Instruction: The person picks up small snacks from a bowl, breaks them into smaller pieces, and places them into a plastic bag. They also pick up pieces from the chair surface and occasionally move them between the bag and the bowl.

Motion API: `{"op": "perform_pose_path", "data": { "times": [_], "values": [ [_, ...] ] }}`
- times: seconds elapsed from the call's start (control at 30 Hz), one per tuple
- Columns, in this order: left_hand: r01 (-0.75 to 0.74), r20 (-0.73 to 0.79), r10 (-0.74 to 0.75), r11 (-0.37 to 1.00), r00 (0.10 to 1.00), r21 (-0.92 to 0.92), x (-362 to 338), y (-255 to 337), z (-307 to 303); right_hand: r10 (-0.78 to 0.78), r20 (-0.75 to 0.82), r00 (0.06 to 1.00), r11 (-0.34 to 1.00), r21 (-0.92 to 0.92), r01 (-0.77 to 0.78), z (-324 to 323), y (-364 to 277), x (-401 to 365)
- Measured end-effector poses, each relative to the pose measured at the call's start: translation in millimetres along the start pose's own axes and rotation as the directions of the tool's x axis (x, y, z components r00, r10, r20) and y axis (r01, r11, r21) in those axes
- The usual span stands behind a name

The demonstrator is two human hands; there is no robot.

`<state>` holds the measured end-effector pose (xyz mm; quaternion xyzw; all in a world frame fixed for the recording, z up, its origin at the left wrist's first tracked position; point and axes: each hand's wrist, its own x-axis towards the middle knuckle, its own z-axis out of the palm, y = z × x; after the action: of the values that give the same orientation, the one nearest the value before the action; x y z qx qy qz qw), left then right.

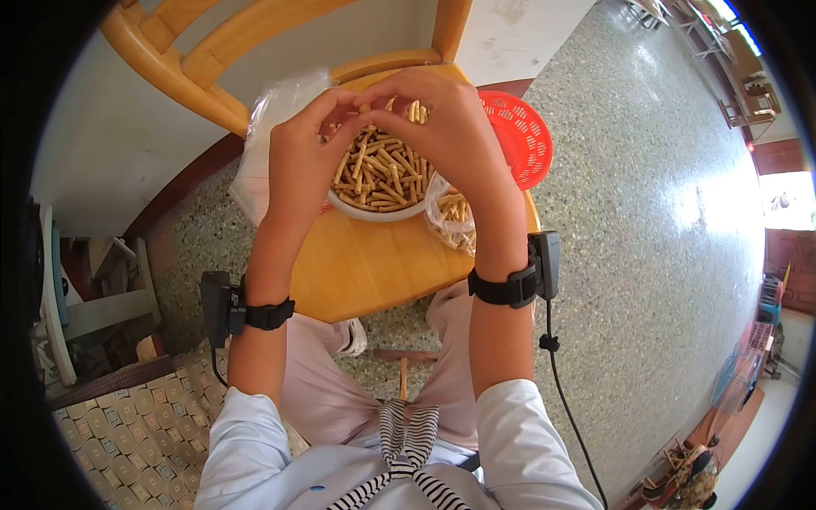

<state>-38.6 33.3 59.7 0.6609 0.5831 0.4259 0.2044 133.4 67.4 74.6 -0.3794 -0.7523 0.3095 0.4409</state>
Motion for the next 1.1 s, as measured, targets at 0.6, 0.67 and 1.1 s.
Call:
{"op": "perform_pose_path", "data": {
  "times": [0.6,0.67,1.1],
  "values": [
    [-0.416,0.274,0.394,0.909,0.877,0.023,-11.6,15.8,17.2,0.207,-0.151,0.967,0.969,-0.101,-0.224,-40.5,27.2,-5.6],
    [-0.436,0.309,0.411,0.900,0.857,0.011,-19.9,14.4,27.5,0.215,-0.145,0.966,0.964,-0.128,-0.233,-39.4,31.6,-5.5],
    [-0.147,0.499,0.006,0.959,0.866,0.243,-39.8,21.5,48.6,0.633,0.263,0.728,0.704,-0.587,-0.400,-78.0,15.3,-49.2]
  ]
}}
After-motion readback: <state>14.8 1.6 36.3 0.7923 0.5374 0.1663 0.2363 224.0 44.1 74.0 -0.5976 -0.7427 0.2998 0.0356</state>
